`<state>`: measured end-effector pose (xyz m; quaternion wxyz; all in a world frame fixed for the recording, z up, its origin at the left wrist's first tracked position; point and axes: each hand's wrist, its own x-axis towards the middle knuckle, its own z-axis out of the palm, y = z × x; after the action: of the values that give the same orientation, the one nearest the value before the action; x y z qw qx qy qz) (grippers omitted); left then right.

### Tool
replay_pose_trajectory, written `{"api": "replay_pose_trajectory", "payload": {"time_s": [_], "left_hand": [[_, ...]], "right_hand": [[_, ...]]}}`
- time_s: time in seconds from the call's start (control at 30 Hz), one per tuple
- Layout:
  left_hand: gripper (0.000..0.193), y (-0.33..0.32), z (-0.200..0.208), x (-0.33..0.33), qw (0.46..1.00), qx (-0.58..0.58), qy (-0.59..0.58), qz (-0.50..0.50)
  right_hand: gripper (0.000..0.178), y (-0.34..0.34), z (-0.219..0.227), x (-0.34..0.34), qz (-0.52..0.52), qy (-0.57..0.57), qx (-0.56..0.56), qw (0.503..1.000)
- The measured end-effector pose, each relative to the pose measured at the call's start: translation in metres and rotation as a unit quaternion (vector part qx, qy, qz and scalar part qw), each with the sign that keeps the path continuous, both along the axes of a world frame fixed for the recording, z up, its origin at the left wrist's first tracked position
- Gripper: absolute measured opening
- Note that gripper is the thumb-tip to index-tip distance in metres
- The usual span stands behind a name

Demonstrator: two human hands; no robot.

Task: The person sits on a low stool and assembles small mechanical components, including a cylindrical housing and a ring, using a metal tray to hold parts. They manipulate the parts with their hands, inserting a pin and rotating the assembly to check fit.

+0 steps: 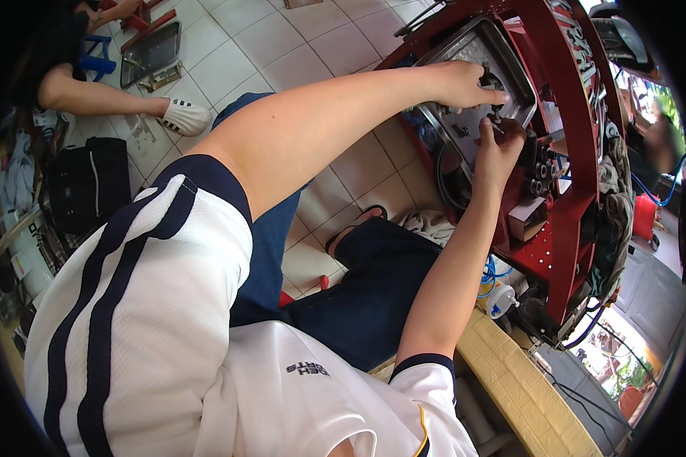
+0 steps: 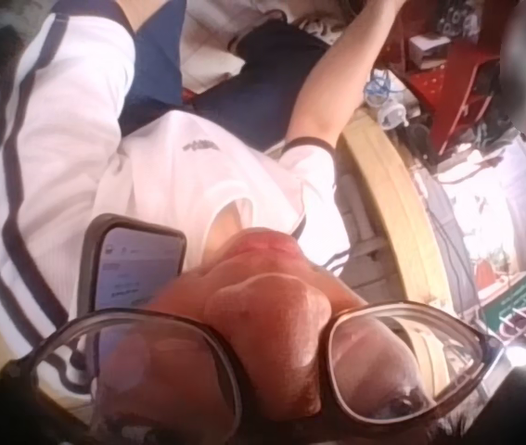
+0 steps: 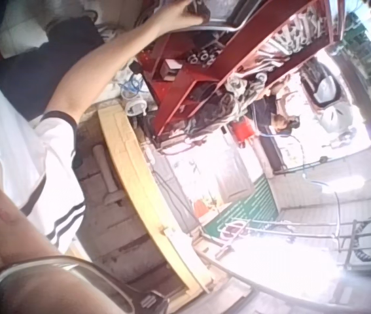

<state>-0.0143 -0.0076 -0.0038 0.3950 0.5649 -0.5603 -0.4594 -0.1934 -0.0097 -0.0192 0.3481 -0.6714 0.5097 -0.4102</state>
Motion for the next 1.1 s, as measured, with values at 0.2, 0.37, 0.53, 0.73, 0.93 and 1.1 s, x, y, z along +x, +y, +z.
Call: {"api": "replay_pose_trajectory", "payload": {"time_s": [0.2,0.37,0.53,0.73,0.93,1.1], "left_hand": [[0.074,0.002,0.008,0.001,0.998,-0.005,-0.053,-0.025],[0.074,-0.002,-0.002,-0.001,0.999,-0.017,-0.034,0.001],[0.072,-0.005,-0.004,0.001,0.999,-0.017,-0.041,-0.009],[0.072,-0.001,-0.003,-0.001,0.999,-0.007,-0.049,0.0],[0.073,-0.003,-0.002,0.002,0.999,-0.007,-0.049,-0.01],[0.072,-0.001,0.0,-0.002,0.999,-0.013,-0.032,-0.01]], "right_hand": [[0.047,-0.013,0.006,-0.021,0.043,-0.188,0.291,0.937],[0.053,-0.007,0.004,-0.013,0.1,-0.044,0.136,0.985],[0.052,-0.007,0.015,-0.015,0.069,-0.154,0.283,0.944],[0.052,-0.005,0.006,-0.016,0.077,-0.073,0.173,0.979],[0.047,-0.008,0.016,-0.015,0.056,-0.16,0.287,0.943],[0.047,-0.007,0.0,-0.024,0.056,-0.086,0.167,0.981]]}}
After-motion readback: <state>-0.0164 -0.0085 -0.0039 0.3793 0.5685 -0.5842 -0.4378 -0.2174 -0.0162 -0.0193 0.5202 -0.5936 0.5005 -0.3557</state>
